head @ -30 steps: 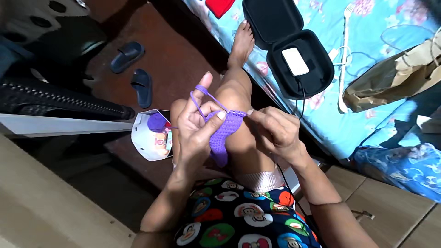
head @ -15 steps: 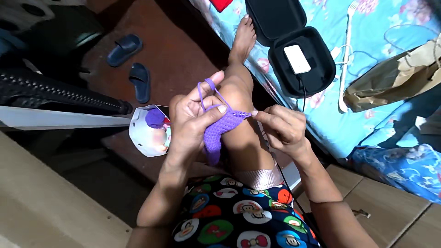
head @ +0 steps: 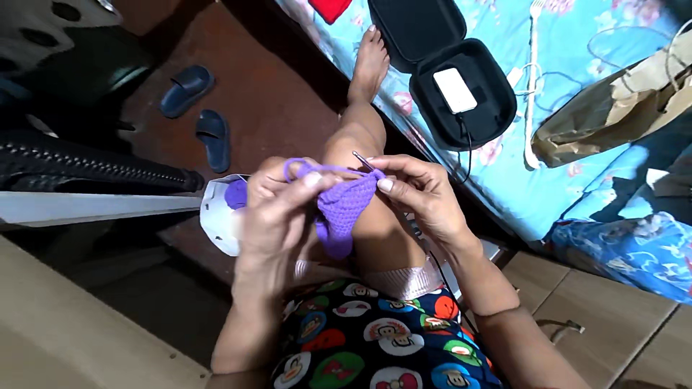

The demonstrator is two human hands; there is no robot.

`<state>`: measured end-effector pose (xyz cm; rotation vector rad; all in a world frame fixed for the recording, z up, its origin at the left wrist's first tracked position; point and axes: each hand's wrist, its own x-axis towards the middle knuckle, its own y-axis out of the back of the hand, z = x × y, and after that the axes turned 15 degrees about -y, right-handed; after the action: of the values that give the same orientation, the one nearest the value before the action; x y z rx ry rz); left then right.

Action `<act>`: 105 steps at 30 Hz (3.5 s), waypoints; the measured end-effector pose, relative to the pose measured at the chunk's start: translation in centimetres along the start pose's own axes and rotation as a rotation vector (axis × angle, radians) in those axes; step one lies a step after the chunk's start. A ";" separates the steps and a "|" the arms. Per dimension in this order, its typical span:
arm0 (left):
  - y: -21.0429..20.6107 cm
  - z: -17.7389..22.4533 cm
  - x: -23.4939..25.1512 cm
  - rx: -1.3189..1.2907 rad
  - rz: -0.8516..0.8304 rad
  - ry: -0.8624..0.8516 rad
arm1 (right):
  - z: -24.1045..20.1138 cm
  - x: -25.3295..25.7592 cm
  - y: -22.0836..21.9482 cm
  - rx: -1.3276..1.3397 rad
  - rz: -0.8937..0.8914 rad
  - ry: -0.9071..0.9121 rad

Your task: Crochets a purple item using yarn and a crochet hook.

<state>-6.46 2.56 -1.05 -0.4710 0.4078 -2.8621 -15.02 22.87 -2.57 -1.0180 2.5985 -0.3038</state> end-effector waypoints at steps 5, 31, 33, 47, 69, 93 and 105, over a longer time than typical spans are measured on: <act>4.7 0.3 0.3 -0.120 -0.156 0.047 | 0.4 0.2 -0.2 0.014 0.033 -0.001; -3.4 1.4 0.8 0.235 0.164 0.074 | 1.3 1.1 2.8 -0.657 0.040 0.397; -3.5 1.4 0.7 0.249 0.155 0.065 | 1.2 1.0 2.7 -0.593 0.026 0.363; -3.5 1.4 0.7 0.187 0.157 0.064 | 0.4 1.0 2.0 -0.404 -0.066 0.273; -3.4 1.0 0.8 0.186 0.198 0.073 | 0.5 0.1 2.2 -1.144 0.268 0.691; -4.3 0.2 -0.8 0.497 0.137 -0.185 | 1.1 -0.1 0.8 -0.801 0.202 0.490; -3.9 -0.9 -1.4 0.243 0.201 -0.149 | 0.7 0.1 0.1 -0.638 0.166 0.456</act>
<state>-6.10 6.80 -1.10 -0.5575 0.0742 -2.6151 -14.86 22.85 -3.24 -0.9888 3.2750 0.4165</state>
